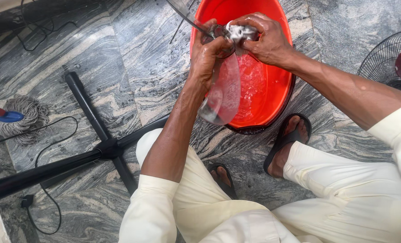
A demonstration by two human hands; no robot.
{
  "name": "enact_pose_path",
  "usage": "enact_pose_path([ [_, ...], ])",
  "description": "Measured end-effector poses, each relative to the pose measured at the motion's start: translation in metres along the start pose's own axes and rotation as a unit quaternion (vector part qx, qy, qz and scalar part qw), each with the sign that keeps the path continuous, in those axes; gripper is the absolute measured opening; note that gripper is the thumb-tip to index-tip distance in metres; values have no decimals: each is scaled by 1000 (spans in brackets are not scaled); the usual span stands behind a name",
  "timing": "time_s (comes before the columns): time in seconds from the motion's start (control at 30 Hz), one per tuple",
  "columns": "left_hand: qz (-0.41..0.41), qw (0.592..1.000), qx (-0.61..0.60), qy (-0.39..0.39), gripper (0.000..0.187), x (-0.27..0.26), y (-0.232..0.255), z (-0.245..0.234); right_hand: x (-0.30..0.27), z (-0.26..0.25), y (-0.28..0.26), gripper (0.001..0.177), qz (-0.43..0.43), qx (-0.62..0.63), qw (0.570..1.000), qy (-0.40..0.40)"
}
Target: The person sits on the floor and cleans a transparent fan blade using a white cloth and water from a red basin. They repeatedly wipe the blade, dip the cloth in water, and wring it out.
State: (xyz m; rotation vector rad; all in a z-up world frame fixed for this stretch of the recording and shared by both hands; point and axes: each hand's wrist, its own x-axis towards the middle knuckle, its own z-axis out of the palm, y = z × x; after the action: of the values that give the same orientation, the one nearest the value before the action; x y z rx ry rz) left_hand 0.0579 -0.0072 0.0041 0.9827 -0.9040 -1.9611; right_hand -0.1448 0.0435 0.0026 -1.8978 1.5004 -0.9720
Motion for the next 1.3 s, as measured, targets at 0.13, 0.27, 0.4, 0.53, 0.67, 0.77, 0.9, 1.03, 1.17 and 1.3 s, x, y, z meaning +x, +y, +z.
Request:
enact_pose_path([
  [0.13, 82, 996, -37, -26, 81, -8, 9, -14, 1, 9, 38, 43, 91, -82, 992, -16],
  [0.27, 78, 997, -2, 16, 80, -12, 19, -22, 4, 47, 106, 42, 352, -188, 883, -247],
  [0.4, 121, 992, -20, 22, 83, -15, 20, -24, -17, 121, 166, 34, 251, -267, 896, -251],
  [0.53, 179, 984, -6, 9, 89, -12, 15, -26, -41, 164, 177, 35, 124, -277, 895, -327],
  [0.67, 193, 981, -23, 10, 90, -8, 6, -37, -31, 132, 124, 27, 193, -83, 807, -552],
  [0.77, 162, 987, 22, 12, 86, 0, 5, -41, -6, 50, 45, 40, 179, -149, 811, -536],
  [0.9, 182, 983, -40, -1, 85, 7, -6, -30, 16, -56, -63, 53, 190, -151, 870, -429],
  [1.03, 123, 982, -144, -24, 80, 18, -23, -3, 20, -68, -108, 57, 214, -44, 945, -243],
  [1.17, 138, 978, -150, -42, 73, 24, -39, 13, -6, -13, -82, 39, -17, -29, 998, -45],
  [1.3, 195, 974, -115, -6, 67, 20, -31, 0, -38, 4, -44, 40, 94, 2, 993, -70],
])
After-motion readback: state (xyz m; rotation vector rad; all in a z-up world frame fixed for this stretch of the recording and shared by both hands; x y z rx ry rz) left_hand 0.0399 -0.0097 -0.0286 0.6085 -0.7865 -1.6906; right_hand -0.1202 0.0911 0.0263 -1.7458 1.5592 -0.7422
